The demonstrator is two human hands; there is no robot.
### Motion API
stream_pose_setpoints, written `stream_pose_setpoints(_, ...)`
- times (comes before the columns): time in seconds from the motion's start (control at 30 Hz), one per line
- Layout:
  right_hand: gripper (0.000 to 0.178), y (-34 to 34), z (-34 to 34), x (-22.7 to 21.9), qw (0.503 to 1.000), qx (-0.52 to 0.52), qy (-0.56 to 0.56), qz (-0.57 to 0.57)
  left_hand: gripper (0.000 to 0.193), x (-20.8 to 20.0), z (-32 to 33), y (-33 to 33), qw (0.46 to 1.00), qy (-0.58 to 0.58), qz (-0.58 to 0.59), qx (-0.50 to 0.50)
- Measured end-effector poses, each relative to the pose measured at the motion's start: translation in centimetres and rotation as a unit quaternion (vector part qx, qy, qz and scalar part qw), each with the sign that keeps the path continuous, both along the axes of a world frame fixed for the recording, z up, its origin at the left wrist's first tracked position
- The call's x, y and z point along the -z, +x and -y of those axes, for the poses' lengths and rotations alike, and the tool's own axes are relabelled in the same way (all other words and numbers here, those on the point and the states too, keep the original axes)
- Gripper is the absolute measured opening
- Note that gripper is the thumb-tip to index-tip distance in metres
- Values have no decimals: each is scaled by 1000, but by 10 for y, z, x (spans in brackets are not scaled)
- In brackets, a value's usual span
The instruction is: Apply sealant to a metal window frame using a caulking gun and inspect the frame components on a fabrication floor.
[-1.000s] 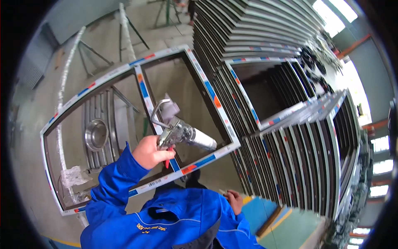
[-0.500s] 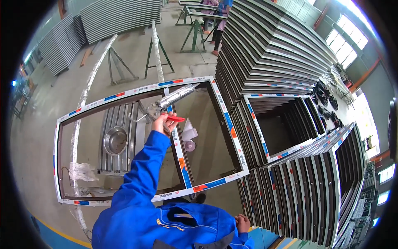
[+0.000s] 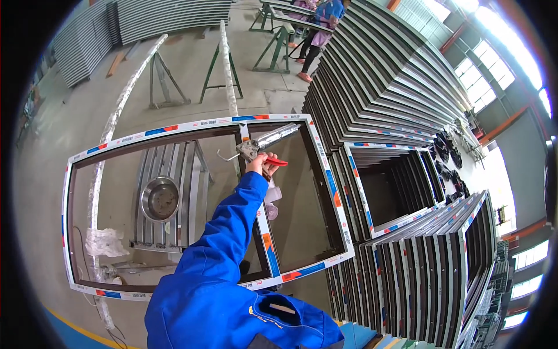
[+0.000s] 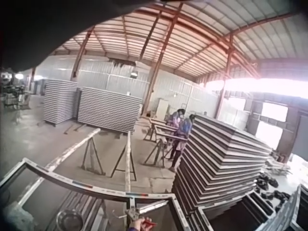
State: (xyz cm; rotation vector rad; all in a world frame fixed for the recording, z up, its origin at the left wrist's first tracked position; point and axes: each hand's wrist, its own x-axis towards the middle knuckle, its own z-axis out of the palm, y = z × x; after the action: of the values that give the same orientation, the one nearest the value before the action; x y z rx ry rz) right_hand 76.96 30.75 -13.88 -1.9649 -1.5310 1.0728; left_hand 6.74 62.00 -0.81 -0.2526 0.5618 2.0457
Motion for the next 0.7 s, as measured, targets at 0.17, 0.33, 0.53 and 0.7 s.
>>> stream_pose_setpoints(0.17, 36, 14, 12, 29, 999, -8, -31, -35, 12, 12, 1, -13, 1000, -1, -5, -7)
stream_pose_setpoints(0.33, 40, -10, 17, 15, 997, -68, -22, -32, 10, 22, -14, -7, 1000, 7, 7, -1)
stream_pose_setpoints(0.53, 46, -23, 20, 5, 988, -140, -62, -14, 17, 37, -18, -13, 999, 12, 34, -19)
stream_pose_setpoints(0.7, 45, -32, 17, 5, 990, -126, -53, -19, 17, 33, -17, -11, 999, 3, 37, -26)
